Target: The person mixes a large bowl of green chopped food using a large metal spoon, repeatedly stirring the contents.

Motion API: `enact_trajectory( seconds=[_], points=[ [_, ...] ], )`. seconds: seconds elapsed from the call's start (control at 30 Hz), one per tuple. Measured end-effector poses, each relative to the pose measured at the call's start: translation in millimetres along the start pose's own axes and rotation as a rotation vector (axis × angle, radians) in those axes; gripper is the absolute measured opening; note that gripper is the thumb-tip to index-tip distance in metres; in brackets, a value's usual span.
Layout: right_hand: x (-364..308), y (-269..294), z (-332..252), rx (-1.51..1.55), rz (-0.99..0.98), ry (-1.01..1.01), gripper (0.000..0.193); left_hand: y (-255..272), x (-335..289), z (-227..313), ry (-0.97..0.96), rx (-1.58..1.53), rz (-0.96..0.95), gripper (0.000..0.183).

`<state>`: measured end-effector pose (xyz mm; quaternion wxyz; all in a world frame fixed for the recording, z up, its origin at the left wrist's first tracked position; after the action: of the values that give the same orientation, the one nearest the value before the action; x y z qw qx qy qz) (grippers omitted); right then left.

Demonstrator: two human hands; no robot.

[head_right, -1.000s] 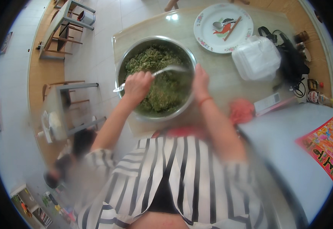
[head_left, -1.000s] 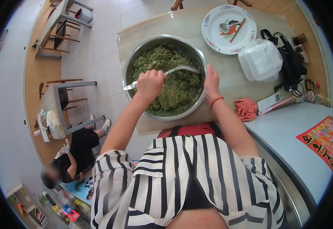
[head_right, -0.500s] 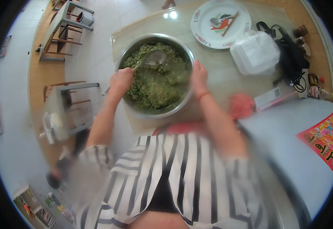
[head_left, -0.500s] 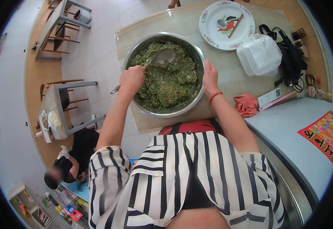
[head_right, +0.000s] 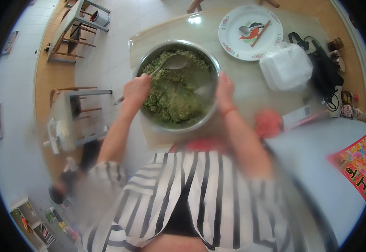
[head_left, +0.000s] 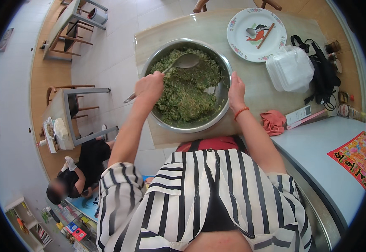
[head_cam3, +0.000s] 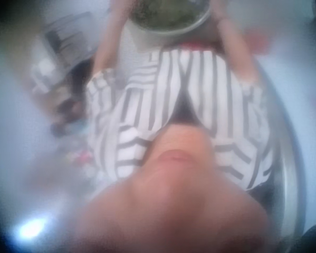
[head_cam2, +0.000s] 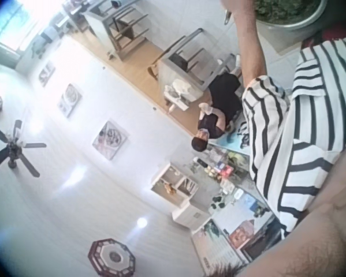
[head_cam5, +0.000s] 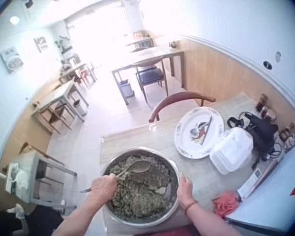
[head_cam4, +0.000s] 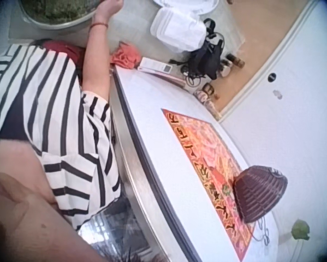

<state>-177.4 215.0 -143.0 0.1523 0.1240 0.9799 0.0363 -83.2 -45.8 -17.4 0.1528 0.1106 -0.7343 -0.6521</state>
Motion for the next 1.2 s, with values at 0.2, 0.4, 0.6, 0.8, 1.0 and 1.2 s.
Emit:
enact_trajectory(
  seconds=[0.2, 0.4, 0.6, 0.8, 1.0, 1.2],
  points=[
    [3, 1, 11, 0.000, -0.078, -0.062, 0.050, 21, 11, -34, -0.017, 0.159, 0.234, 0.025],
    [1, 1, 4, -0.012, -0.078, -0.074, 0.050, -29, -14, 18, -0.108, -0.060, -0.001, 0.023],
    [2, -1, 10, -0.014, 0.021, 0.024, 0.048, 35, -74, 15, -0.109, -0.086, -0.043, 0.027],
    [1, -1, 4, -0.028, -0.077, -0.069, 0.050, -8, -66, 23, -0.080, -0.088, -0.260, 0.025],
    [5, 0, 5, -0.048, -0.023, -0.063, 0.050, 19, -15, 11, 0.031, 0.016, -0.218, 0.025],
    [-1, -1, -3, -0.068, -0.046, -0.055, 0.050, 9, -62, 49, -0.105, -0.075, -0.410, 0.027]
  ],
)
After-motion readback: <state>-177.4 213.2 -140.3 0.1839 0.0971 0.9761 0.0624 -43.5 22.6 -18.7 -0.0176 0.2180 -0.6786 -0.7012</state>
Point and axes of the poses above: each hand's wrist, its own x-axis towards the middle knuckle, its own y-axis out of the back of the hand, z = x × y, the point moved 3 cm from there along x, towards the middle knuckle, and after that the axes turned 15 degrees about z, right-handed, at the moved point
